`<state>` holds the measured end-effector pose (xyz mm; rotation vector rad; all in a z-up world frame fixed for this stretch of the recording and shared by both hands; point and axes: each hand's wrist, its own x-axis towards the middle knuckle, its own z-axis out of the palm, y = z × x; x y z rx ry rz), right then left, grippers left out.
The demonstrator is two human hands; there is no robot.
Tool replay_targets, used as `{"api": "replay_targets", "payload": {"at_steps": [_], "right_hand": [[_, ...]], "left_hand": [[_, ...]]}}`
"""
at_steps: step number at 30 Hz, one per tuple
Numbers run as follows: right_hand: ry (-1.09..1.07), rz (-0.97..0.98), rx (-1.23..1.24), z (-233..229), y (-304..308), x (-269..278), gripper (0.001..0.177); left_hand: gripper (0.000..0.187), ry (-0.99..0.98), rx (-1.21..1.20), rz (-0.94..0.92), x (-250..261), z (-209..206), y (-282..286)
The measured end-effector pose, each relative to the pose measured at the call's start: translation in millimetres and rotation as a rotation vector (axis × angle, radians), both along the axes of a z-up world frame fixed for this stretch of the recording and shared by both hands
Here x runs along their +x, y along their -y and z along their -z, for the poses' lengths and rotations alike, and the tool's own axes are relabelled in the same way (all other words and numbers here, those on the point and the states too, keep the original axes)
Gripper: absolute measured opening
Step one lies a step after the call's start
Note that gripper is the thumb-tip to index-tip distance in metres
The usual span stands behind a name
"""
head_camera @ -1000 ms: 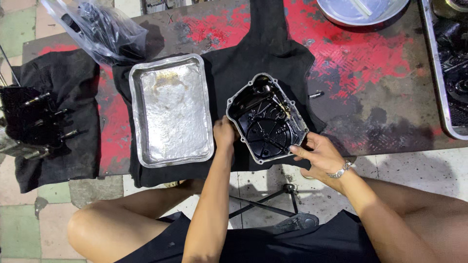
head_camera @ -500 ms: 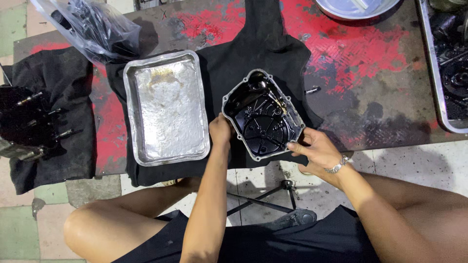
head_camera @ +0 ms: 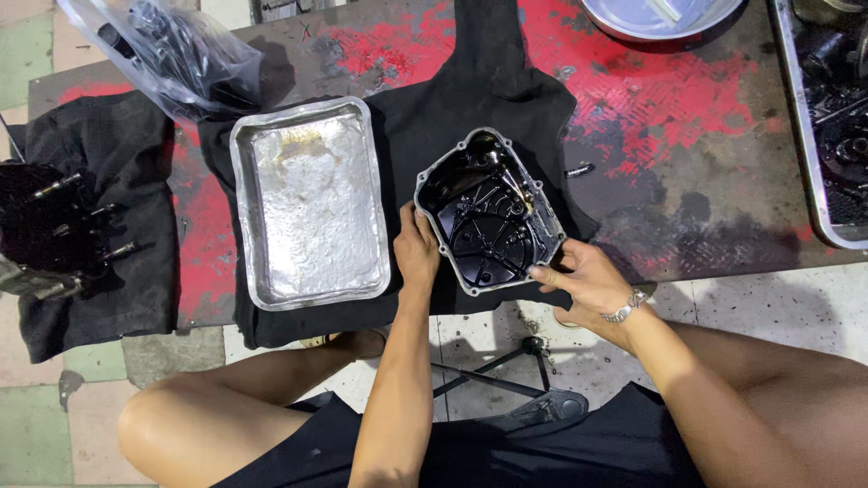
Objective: The person cleans a disassembled engine casing by wiping its interior surfaces with a cloth and applying liquid from a bottle. They also handle a metal tray and a black cloth on the workbench.
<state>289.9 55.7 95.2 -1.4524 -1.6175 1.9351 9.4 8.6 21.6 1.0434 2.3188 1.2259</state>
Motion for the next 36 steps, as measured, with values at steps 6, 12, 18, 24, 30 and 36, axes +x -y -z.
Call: {"api": "replay_targets", "payload": {"at_steps": [6,12,18,24,30,36], "right_hand": [[0.000,0.016,-0.012,-8.0,2.2,-1.7,0.046],[-0.028,-0.001,0.006,-2.7,1.1,0.3,0.043],[-0.053,0.002,0.004,0.0,-0.4,1.6,0.044],[-0.002,-0.001,0.000,-3.0,-1.0,-0.7,0.045],[0.022,0.001,-0.019,-6.0,-0.8,-0.4,0.046],[-0.044,-0.009,0.014,7.3,-1.1,2.1,0.044]], "left_hand": [[0.040,0.624,0.054,-0.108,-30.7,83.3,-20.8],[0.029,0.679,0.107,-0.137,-22.2,56.8,-10.2],[0.032,0.097,0.040,0.025,-10.4,12.8,3.3],[0.035,0.794,0.012,-0.153,-41.1,99.2,-25.3],[0.031,0.220,0.182,-0.072,-3.1,32.1,3.6],[0.036,0.017,-0.031,-0.078,-15.5,46.7,-10.8]]}}
